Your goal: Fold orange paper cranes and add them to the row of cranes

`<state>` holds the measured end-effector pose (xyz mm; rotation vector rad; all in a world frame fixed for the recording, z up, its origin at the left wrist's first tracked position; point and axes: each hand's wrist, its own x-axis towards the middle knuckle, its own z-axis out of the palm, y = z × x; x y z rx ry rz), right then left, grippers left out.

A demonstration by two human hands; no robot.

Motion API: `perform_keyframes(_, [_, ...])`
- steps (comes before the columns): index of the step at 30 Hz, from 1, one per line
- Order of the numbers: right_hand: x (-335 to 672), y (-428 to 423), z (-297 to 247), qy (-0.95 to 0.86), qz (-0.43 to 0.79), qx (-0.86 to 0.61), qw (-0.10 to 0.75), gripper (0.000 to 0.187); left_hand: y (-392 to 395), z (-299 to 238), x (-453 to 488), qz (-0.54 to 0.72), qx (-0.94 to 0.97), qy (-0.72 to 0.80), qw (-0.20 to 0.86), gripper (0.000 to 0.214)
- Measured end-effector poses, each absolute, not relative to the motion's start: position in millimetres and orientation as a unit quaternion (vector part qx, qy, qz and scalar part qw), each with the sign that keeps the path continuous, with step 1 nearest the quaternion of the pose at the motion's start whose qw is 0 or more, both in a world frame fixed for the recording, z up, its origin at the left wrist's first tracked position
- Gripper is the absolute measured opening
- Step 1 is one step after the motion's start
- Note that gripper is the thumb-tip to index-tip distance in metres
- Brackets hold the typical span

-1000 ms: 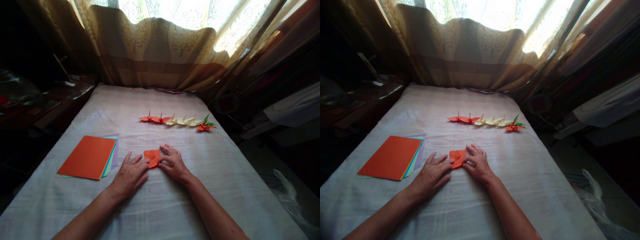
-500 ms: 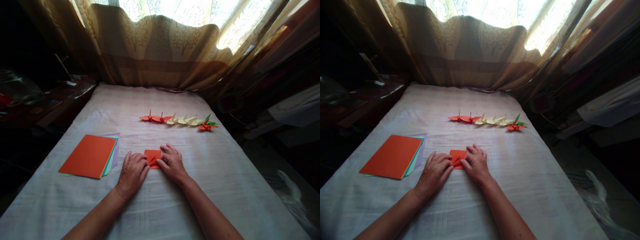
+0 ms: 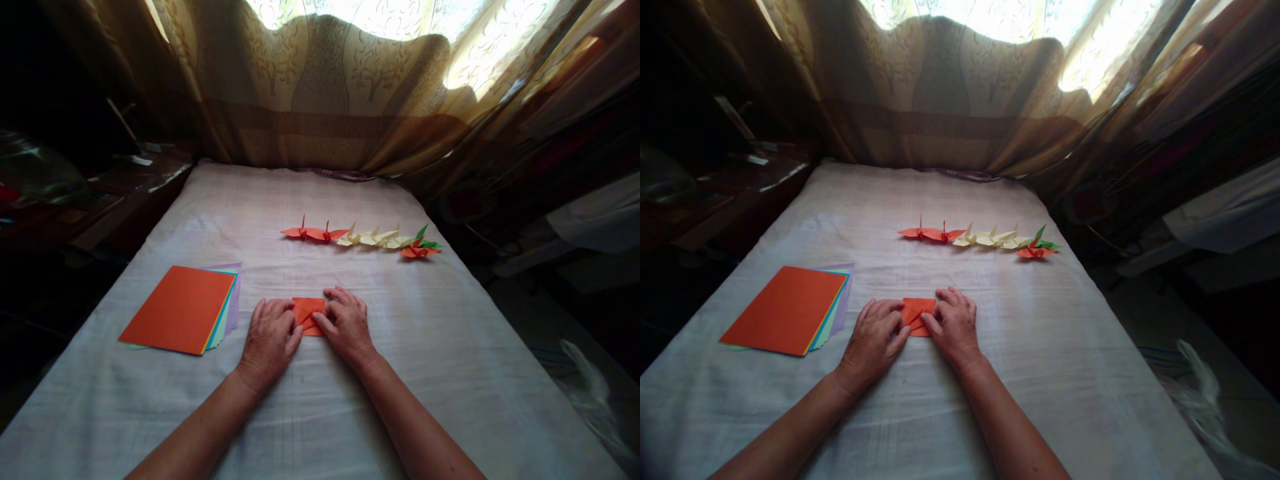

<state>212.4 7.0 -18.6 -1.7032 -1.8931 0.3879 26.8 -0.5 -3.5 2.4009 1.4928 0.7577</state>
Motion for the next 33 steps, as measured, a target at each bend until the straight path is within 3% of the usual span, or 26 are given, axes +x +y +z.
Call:
perform_keyframes(4, [213,7,-19,-0.708,0.14,-0.634,0.277,0.019,-1,-7,26,0.264,0.814,0.505,0.108,0.006])
perform_keyframes(10, [212,7,-19,-0.705,0.132,-0.637,0.283,0.017,-1,-11,25,0.262,0.838,0.47,0.091,0.022])
perform_keyframes(23, [225,13,-21,-0.723,0.145,-0.619,0.269,0.004,0,-13,22,0.225,0.862,0.45,0.066,0.026])
perform_keyframes(33, [222,3,-21,-0.72,0.116,-0.618,0.293,0.013,-1,-12,24,0.243,0.856,0.452,0.061,0.022])
